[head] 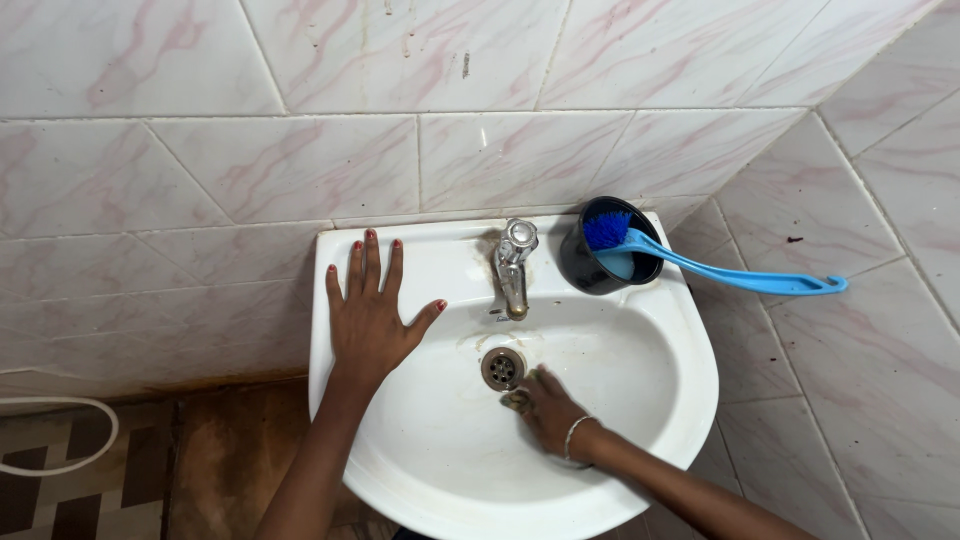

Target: The person scrubs a white bathroom sink with a cloth, focusing on the basin, drain, and faucet area. The person repeatedly wipes the sink surfaces while a blue scrub brush and a black cup remain on the sink's right side.

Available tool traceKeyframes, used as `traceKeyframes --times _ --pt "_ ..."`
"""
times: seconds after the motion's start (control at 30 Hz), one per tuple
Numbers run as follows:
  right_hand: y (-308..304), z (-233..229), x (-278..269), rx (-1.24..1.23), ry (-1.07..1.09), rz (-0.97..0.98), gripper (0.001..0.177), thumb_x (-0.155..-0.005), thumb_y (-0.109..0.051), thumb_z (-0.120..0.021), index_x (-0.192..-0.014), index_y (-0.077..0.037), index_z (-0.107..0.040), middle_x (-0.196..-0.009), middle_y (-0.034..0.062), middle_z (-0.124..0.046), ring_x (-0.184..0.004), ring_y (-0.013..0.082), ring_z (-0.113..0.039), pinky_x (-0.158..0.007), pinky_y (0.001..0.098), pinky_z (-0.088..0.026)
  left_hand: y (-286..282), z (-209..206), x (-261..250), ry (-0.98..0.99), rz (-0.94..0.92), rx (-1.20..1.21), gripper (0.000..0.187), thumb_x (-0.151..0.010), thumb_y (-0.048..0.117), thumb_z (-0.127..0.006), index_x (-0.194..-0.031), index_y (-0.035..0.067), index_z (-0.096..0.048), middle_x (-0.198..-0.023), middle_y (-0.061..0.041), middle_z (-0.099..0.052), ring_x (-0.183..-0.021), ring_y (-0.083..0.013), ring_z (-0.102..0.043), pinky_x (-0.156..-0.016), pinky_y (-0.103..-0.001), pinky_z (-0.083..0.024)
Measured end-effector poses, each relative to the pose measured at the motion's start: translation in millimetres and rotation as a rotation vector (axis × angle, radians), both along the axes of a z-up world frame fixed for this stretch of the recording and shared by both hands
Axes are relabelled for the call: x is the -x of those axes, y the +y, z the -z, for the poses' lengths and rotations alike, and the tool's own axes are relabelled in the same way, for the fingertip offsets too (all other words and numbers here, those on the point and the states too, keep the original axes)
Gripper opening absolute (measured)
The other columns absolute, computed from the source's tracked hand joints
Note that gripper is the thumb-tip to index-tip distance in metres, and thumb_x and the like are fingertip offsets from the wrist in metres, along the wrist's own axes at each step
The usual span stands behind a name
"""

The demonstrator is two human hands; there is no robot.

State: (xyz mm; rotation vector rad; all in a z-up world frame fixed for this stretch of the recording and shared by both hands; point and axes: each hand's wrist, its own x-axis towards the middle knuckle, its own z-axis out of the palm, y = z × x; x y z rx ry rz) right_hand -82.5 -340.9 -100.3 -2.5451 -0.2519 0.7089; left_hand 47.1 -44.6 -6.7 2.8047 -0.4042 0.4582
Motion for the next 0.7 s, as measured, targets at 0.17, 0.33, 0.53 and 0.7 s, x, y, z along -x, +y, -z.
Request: traceKeyframes --times 0.17,0.33,0.53,0.7 --pt "109 -24 7 -0.306 0.125 -0.144 0.061 -0.108 -0.031 -0.047 -0.162 -0.011 -0.028 -0.169 0.0171 -0.02 -0.159 0.0366 -0.013 -0.127 0.0421 -0.021 -4 -2 -1 0.007 0.012 0.025 0.106 -0.083 0.081 -0.052 -0.16 0.011 -0.032 -0.167 -0.024 -0.018 -0.154 -0.0409 -0.021 -0.117 -0.068 -0.017" --pt "150 -76 12 -0.575 0.125 -0.109 0.061 -0.102 -0.028 -0.048 -0.159 -0.013 -0.034 -0.171 0.0137 -0.023 -0.15 0.0329 -0.036 -0.124 0.0411 -0.03 -3 -3 -1 0.011 0.024 0.026 0.104 -0.084 0.08 -0.053 -0.16 0.012 -0.032 -0.168 -0.025 -0.018 -0.154 -0.0417 -0.02 -0.117 -0.068 -0.018" --pt "23 -76 20 0.19 0.162 -0.282 0.052 -0.102 -0.026 -0.048 -0.153 -0.018 -0.046 -0.164 0.0092 -0.032 -0.155 0.0291 -0.018 -0.124 0.0508 -0.012 -3 -6 0 0.053 0.02 0.015 0.103 -0.085 0.08 -0.051 -0.159 0.011 -0.033 -0.167 -0.026 -0.018 -0.153 -0.0426 -0.019 -0.116 -0.068 -0.018" --pt "-20 -36 22 0.618 -0.032 -0.327 0.056 -0.101 -0.023 -0.046 -0.147 0.008 -0.039 -0.16 0.0309 -0.029 -0.154 0.0454 -0.016 -0.126 0.0519 -0.011 -2 -6 -1 0.034 0.018 0.014 0.104 -0.085 0.081 -0.051 -0.159 0.01 -0.034 -0.167 -0.025 -0.019 -0.154 -0.0416 -0.018 -0.116 -0.068 -0.017"
